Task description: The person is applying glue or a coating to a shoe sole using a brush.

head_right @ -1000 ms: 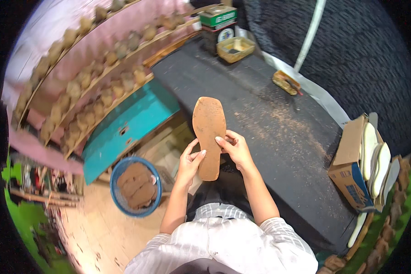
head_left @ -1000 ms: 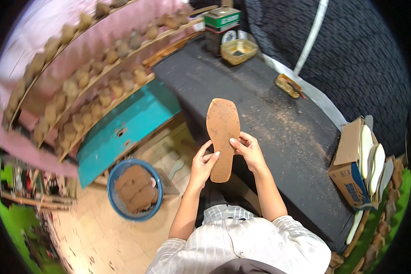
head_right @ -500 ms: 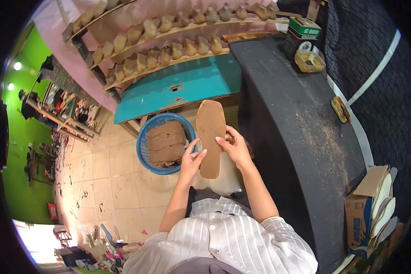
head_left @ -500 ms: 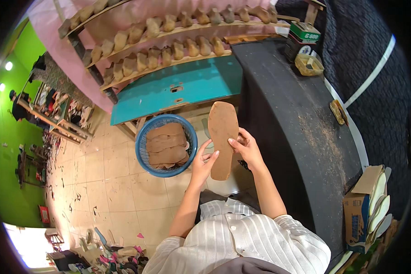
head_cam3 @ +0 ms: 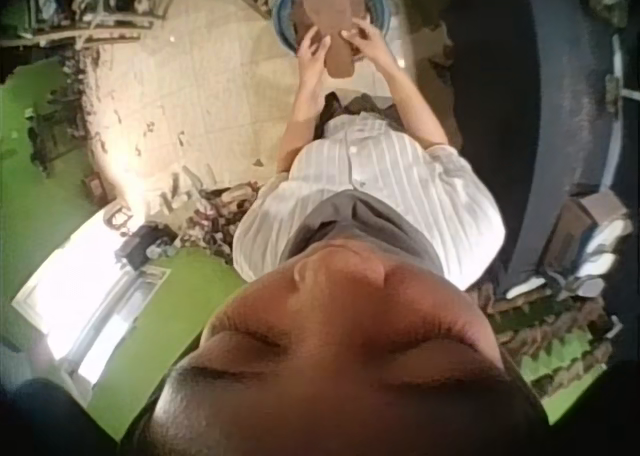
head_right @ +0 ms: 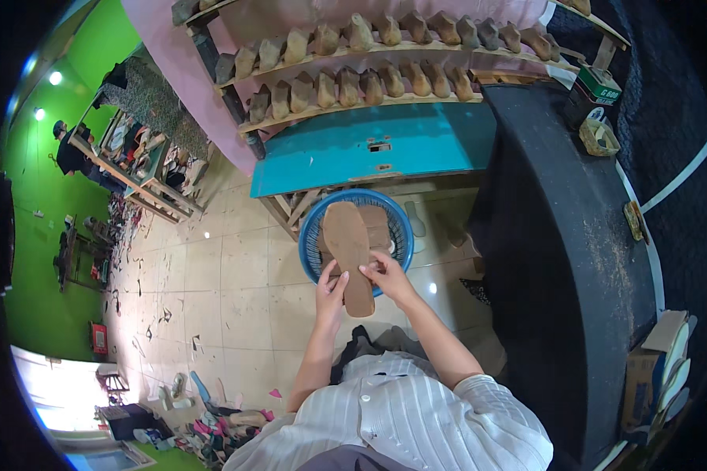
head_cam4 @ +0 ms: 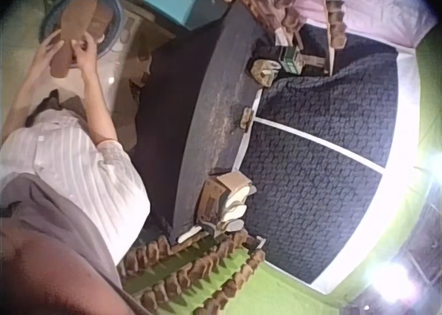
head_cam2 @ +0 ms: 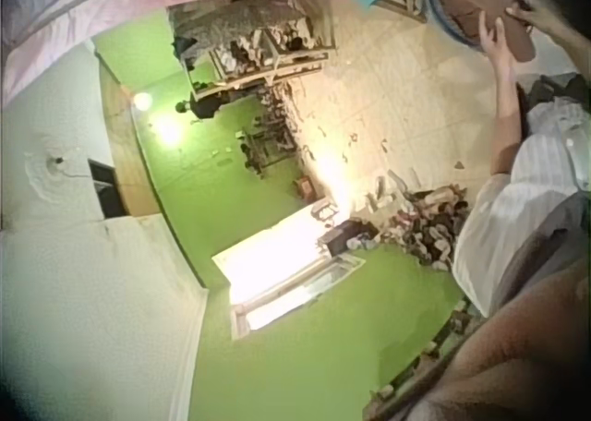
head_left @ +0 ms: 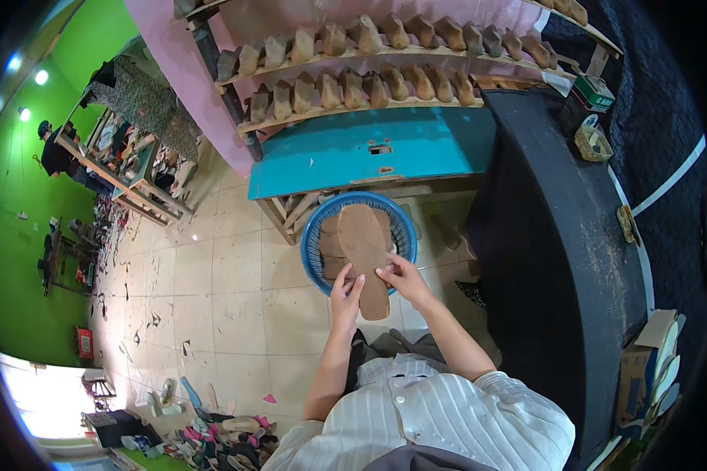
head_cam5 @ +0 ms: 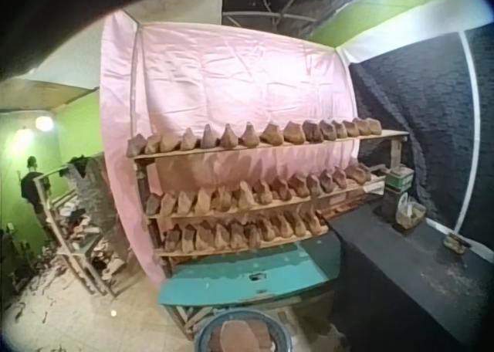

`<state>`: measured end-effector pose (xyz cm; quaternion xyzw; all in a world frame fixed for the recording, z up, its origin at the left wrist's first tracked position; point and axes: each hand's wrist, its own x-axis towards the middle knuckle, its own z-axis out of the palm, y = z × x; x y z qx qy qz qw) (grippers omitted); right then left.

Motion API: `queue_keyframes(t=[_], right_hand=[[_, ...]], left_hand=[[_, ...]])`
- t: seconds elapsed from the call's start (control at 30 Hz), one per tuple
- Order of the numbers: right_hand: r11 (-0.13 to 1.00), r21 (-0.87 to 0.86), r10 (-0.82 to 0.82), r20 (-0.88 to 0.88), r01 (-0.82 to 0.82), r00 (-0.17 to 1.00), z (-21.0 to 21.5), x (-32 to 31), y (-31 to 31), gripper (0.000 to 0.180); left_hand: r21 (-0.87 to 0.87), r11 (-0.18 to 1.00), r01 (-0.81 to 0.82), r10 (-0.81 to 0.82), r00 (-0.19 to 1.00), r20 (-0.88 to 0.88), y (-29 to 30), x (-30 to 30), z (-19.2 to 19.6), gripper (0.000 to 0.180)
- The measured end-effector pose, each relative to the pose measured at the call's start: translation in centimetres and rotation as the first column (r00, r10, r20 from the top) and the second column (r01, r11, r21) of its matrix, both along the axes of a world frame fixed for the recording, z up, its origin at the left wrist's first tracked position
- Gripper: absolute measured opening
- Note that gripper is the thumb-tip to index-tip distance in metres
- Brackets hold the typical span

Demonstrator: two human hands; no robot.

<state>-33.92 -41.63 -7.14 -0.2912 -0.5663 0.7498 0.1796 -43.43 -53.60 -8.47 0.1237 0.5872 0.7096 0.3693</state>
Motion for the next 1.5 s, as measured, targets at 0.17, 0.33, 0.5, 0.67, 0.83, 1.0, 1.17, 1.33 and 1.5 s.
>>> queue_keyframes(t=[0.17, 0.33, 0.5, 0.67, 0.83, 1.0, 1.17, 1.33, 1.5], right_hand=[[1.000, 0.013, -0.012, 0.150, 0.010, 0.989, -3.4, -2.6, -2.4, 0.036], [0.994, 0.075, -0.090, 0.201, 0.076, 0.976, -6.5, -3.2, -2.3, 0.036], [0.967, 0.214, -0.183, 0.209, 0.137, 0.961, -10.3, -2.9, 1.1, 0.032], [0.952, 0.269, -0.223, 0.289, 0.144, 0.931, -14.1, -3.0, 4.7, 0.035], [0.888, 0.450, -0.279, 0.371, 0.091, 0.886, -19.0, -3.6, 8.1, 0.037], [0.909, 0.416, -0.250, 0.466, 0.039, 0.849, -21.6, -5.2, 9.8, 0.039], [0.899, 0.436, -0.241, 0.588, -0.051, 0.772, -24.0, -5.3, 10.6, 0.044], [0.923, 0.374, -0.192, 0.655, -0.093, 0.731, -25.5, -5.3, 11.2, 0.048], [0.930, 0.345, -0.116, 0.607, -0.129, 0.786, -25.8, -5.2, 11.3, 0.051]], left_hand=[[-0.082, 0.995, -0.050, 0.057, 0.994, 0.088, -0.8, -3.4, 0.0, 0.049], [-0.057, 0.998, -0.009, 0.011, 1.000, 0.026, 0.5, -5.2, -4.5, 0.051], [-0.141, 0.986, 0.084, -0.101, 0.988, -0.119, 3.9, -5.8, -9.6, 0.053], [-0.227, 0.958, 0.175, -0.203, 0.973, -0.106, 7.8, -6.6, -14.2, 0.056], [-0.373, 0.913, 0.166, -0.247, 0.952, -0.180, 12.0, -7.0, -18.7, 0.054], [-0.499, 0.861, 0.101, -0.267, 0.924, -0.274, 14.0, -7.8, -22.3, 0.051], [-0.598, 0.800, 0.053, -0.383, 0.812, -0.440, 15.7, -7.3, -21.9, 0.052], [-0.666, 0.745, 0.037, -0.408, 0.816, -0.410, 16.8, -7.0, -21.3, 0.050], [-0.740, 0.672, -0.026, -0.452, 0.777, -0.438, 16.7, -6.9, -22.1, 0.049]])
